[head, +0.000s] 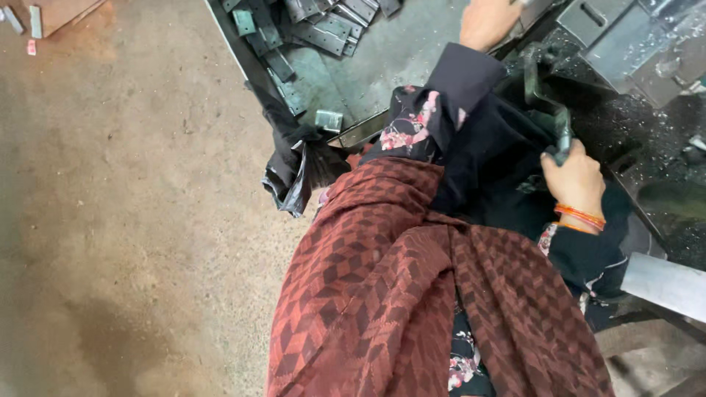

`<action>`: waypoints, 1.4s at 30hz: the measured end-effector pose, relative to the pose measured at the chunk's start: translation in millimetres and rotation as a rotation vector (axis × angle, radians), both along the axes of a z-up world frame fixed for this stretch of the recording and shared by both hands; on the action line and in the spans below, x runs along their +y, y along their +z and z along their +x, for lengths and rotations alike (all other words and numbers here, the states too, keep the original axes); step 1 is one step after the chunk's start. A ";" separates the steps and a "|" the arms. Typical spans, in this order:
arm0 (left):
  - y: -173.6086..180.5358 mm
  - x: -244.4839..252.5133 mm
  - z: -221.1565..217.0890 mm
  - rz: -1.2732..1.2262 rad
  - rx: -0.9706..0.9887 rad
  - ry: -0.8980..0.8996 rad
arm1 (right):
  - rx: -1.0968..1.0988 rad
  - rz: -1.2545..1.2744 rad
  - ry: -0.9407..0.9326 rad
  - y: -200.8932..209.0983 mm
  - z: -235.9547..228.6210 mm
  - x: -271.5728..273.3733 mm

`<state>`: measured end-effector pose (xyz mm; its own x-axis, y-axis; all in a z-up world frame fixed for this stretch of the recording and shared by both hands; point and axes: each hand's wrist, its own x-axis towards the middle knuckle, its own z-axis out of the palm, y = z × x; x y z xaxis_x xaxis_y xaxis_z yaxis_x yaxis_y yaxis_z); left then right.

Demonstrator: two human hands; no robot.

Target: The person repeatedly picks up small metal brackets from a bin, places them on a grinding machine, and uses a handheld tool to press them against the grinding surface. The person then removes the processed parts and places them back into the bin. The task is performed continuously throughout the clip.

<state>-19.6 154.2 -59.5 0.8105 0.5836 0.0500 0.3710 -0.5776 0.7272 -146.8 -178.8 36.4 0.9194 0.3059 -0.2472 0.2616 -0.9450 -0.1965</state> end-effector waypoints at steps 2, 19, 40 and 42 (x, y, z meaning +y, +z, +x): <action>-35.8 41.5 -36.4 0.183 -0.089 0.149 | 0.004 -0.008 0.005 12.5 -3.8 9.0; -141.4 223.8 -208.7 0.434 0.286 0.339 | 0.084 -0.085 -0.033 19.4 -2.4 22.9; -126.8 170.7 -226.4 0.476 0.128 0.539 | 0.066 -0.004 0.008 20.0 -9.4 20.4; -113.0 207.4 -245.1 0.417 0.304 0.774 | 0.060 0.004 0.018 21.7 -9.3 21.0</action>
